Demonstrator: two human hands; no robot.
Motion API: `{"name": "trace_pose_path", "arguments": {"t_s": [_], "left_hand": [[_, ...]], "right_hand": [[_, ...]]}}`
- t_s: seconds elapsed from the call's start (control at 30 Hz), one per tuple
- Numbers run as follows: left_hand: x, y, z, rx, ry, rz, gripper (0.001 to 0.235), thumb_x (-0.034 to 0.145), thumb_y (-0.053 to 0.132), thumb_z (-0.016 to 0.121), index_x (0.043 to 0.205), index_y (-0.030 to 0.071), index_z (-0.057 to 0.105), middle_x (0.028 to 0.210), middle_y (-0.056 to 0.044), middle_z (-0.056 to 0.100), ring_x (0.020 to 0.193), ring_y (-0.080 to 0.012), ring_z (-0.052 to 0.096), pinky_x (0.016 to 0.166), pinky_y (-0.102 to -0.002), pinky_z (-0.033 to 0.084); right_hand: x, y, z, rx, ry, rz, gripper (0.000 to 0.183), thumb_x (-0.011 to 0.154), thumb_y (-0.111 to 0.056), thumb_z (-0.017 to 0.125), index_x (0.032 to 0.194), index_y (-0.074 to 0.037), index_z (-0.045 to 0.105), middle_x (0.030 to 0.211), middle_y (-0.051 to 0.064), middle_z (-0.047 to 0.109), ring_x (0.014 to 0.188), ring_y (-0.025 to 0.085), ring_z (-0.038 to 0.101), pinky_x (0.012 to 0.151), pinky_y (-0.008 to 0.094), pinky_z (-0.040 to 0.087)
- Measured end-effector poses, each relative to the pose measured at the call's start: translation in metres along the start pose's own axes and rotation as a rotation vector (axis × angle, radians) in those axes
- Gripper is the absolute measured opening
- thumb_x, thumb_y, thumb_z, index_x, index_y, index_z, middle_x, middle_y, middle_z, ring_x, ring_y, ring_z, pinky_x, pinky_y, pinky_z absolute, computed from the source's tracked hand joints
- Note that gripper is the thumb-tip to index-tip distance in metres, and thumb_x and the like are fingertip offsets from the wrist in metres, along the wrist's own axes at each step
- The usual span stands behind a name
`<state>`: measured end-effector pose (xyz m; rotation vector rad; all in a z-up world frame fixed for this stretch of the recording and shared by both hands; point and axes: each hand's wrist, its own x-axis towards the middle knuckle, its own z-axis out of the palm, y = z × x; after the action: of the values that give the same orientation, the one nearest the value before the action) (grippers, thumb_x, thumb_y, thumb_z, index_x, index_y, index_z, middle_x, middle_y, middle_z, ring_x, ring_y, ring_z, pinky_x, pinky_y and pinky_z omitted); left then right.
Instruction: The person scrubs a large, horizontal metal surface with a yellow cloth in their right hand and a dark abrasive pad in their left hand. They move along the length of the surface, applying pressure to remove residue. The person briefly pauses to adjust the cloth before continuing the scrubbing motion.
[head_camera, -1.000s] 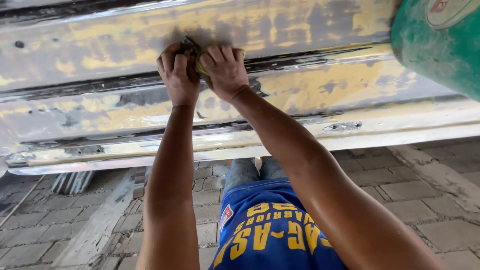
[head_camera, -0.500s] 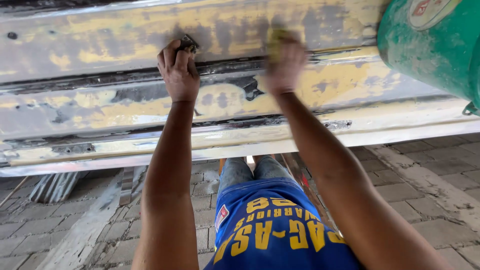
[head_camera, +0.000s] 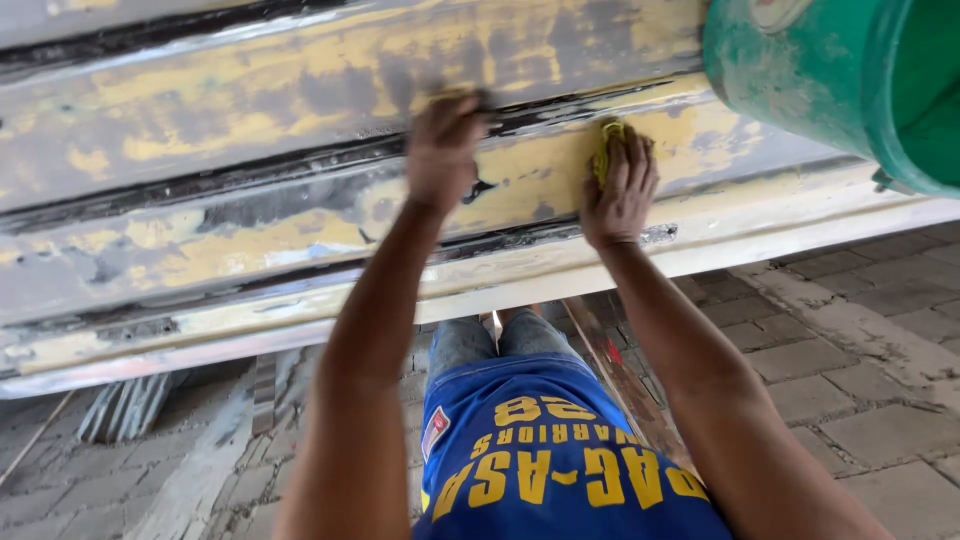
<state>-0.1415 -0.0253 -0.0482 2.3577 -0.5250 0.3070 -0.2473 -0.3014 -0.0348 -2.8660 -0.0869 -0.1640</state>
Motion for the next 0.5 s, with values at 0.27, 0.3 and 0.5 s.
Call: {"name": "trace_pose_path", "arguments": {"t_s": [0.27,0.3,0.5], "left_hand": [[-0.007,-0.016,-0.023,0.034,-0.12,0.096,0.021,0.093,-0.001,0.066,0.114,0.004,0.068,0.133,-0.012,0.067,0.122,-0.032,0.065,0.101,-0.045,0.054],[-0.017,-0.024,-0.053,0.04,-0.125,0.102,0.021,0.093,-0.001,0.066,0.114,0.004,0.068,0.133,-0.012,0.067,0.122,-0.032,0.065,0.101,-0.045,0.054],[-0.003,-0.014,-0.052,0.149,-0.072,-0.008,0.015,0.094,-0.001,0.071,0.106,0.009,0.071,0.13,-0.009,0.07,0.12,-0.0328,0.063,0.099,-0.048,0.053]], "right_hand": [[0.015,0.02,-0.015,0.003,0.048,-0.056,0.058,0.102,-0.031,0.059,0.151,-0.004,0.047,0.157,0.022,0.043,0.144,0.044,0.043,0.12,0.061,0.03],[0.017,0.018,-0.013,0.009,0.053,-0.051,0.058,0.102,-0.031,0.059,0.151,-0.004,0.047,0.157,0.022,0.043,0.144,0.044,0.043,0.12,0.061,0.03],[0.021,0.018,-0.016,0.082,0.123,0.067,0.058,0.1,-0.028,0.058,0.151,-0.005,0.045,0.159,0.02,0.042,0.142,0.045,0.043,0.121,0.057,0.033]]}}
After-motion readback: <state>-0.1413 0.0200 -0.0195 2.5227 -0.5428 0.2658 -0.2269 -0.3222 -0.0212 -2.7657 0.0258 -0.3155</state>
